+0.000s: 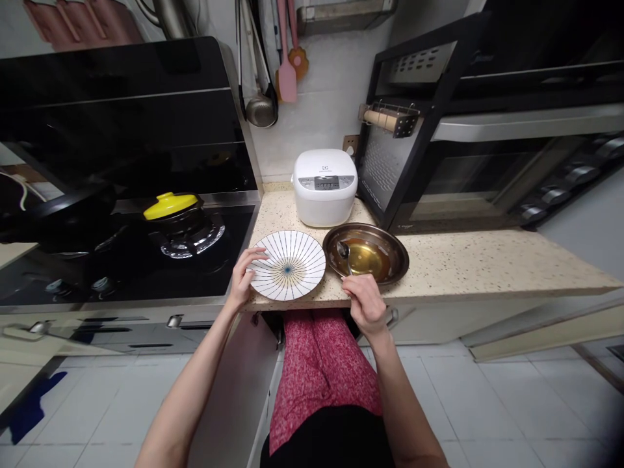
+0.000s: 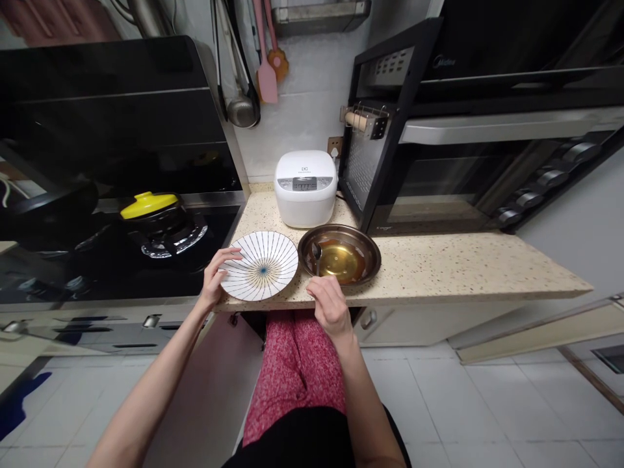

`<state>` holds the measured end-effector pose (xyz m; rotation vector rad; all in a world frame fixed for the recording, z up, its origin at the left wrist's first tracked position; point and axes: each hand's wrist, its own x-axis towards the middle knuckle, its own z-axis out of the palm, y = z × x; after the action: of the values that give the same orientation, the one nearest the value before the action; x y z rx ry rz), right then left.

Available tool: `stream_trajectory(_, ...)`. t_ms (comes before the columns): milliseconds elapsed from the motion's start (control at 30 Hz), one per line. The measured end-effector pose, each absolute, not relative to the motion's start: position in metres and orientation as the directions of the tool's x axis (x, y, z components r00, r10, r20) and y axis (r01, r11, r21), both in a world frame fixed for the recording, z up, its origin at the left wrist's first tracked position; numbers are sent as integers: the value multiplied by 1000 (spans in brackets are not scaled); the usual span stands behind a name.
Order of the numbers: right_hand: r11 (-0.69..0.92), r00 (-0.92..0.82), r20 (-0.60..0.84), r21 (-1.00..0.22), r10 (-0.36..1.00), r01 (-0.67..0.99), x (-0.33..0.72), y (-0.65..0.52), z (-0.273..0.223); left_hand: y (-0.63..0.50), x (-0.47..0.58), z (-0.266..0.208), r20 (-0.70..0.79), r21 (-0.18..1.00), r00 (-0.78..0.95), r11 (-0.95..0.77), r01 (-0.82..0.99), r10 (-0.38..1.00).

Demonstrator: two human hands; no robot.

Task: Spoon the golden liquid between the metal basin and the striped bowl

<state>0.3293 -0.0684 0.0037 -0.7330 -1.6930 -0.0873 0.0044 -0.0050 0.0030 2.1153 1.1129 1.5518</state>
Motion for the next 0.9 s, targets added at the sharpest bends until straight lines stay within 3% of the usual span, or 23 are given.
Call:
stream_trajectory(167, 803, -11, 916, -347, 402, 485, 328, -71, 7, -6, 5, 4, 682, 633, 122, -666, 395, 721)
stream_trajectory(433, 803, 198, 857, -515, 476, 300, 307, -80, 11, -7, 6, 5, 667, 634, 123, -646, 426, 735)
stream_trajectory(900, 724, 111, 735, -678, 669, 127, 268, -77, 0, -7, 6, 5, 677, 627, 129, -660, 414, 725)
